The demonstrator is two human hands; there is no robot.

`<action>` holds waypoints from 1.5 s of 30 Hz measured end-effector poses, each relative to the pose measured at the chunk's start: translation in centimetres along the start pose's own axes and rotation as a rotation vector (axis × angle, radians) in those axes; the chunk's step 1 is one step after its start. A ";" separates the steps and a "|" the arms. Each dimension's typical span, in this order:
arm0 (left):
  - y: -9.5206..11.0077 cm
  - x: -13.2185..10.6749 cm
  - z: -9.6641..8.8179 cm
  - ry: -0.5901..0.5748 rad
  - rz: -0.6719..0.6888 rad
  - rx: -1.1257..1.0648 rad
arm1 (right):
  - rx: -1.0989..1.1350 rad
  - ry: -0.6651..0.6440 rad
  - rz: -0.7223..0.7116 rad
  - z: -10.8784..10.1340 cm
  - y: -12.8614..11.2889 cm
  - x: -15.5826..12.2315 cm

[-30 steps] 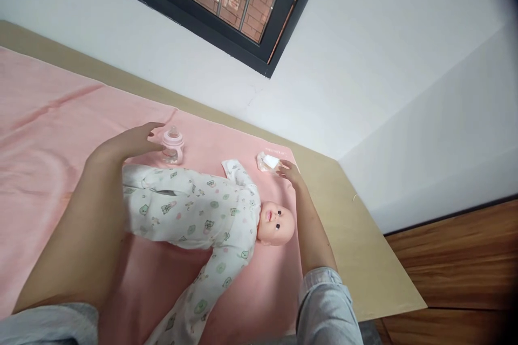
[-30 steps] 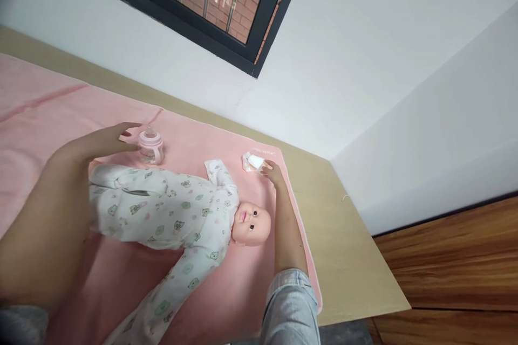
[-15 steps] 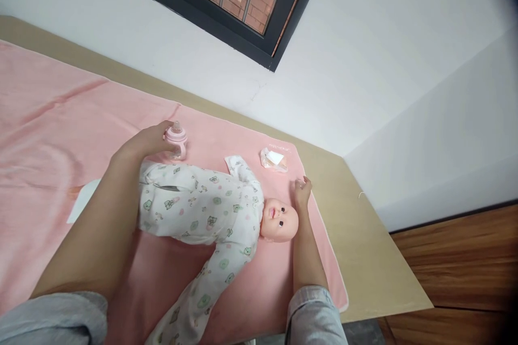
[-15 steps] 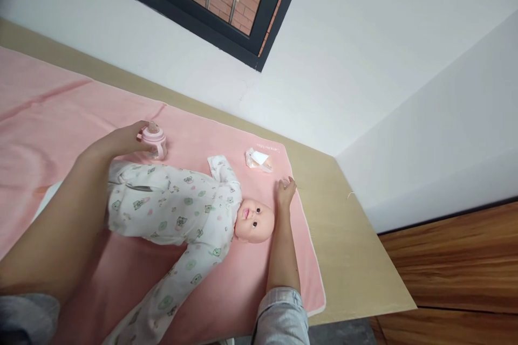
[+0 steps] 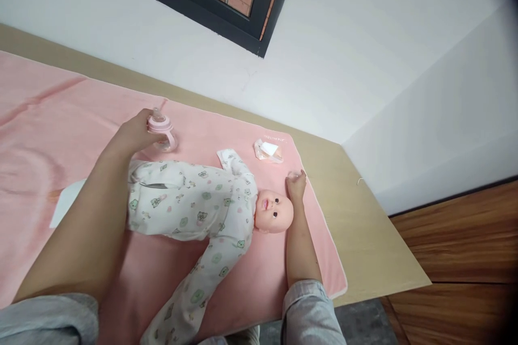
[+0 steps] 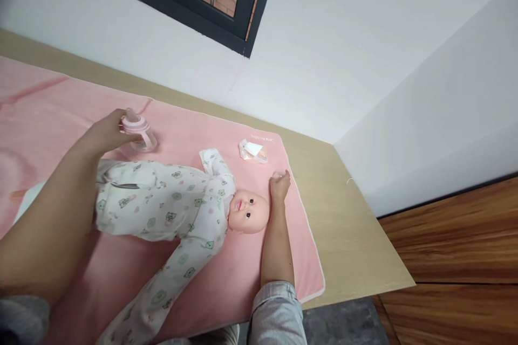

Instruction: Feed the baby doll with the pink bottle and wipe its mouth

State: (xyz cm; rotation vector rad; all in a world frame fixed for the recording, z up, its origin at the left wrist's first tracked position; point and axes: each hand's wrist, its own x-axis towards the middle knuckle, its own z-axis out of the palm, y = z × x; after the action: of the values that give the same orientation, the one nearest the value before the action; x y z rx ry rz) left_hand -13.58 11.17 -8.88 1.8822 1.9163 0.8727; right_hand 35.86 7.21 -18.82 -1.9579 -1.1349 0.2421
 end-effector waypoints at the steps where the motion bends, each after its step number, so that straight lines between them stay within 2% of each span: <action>1: 0.5 -0.1 0.0 0.027 0.022 -0.087 | 0.021 -0.002 0.015 0.0 0.1 0.0; 6: 5.2 -1.6 0.3 0.074 0.165 -0.483 | 0.221 -0.003 0.052 -1.1 -1.1 0.1; 8: 7.4 -2.6 0.7 0.058 0.188 -0.522 | 0.330 -0.008 -0.004 -2.2 -2.9 0.0; 11: 10.3 -4.3 1.6 0.016 0.244 -0.494 | 0.536 -0.051 -0.136 -4.4 -7.1 -1.0; 14: 12.8 -6.2 2.4 -0.025 0.311 -0.434 | 0.711 -0.160 -0.299 -6.7 -11.9 -3.9; 16: 14.4 -7.7 2.7 -0.057 0.362 -0.385 | 0.752 -0.223 -0.409 -7.9 -14.6 -6.5; 18: 15.9 -9.4 2.9 -0.085 0.418 -0.315 | 0.776 -0.269 -0.478 -8.9 -16.7 -9.2; 21: 17.7 -11.6 3.1 -0.096 0.485 -0.201 | 0.789 -0.335 -0.532 -9.6 -18.4 -12.1; 24: 18.5 -12.9 3.1 -0.091 0.518 -0.160 | 0.725 -0.389 -0.584 -9.7 -18.9 -13.5; 28: 18.4 -13.4 3.3 -0.055 0.554 -0.176 | 0.617 -0.475 -0.656 -9.2 -18.8 -14.0; 32: 18.0 -13.4 3.7 0.002 0.609 -0.173 | 0.623 -0.511 -0.622 -8.5 -18.8 -14.3; 36: 17.7 -13.4 4.6 0.095 0.654 -0.123 | 0.635 -0.479 -0.613 -8.3 -18.8 -14.5; 40: 17.6 -13.4 5.4 0.115 0.687 -0.095 | 0.614 -0.447 -0.612 -8.6 -18.9 -14.1; 42: 17.6 -13.7 5.4 0.105 0.686 -0.109 | 0.621 -0.407 -0.589 -9.0 -18.6 -13.2; 45: 17.5 -14.9 5.0 0.086 0.653 -0.161 | 0.615 -0.267 -0.548 -9.3 -17.3 -10.6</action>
State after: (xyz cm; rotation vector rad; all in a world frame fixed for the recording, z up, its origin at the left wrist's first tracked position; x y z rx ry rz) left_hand 4.43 -3.29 -4.74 2.4295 1.2109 1.2573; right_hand 23.88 -2.31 -2.50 -1.0541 -1.5049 0.4962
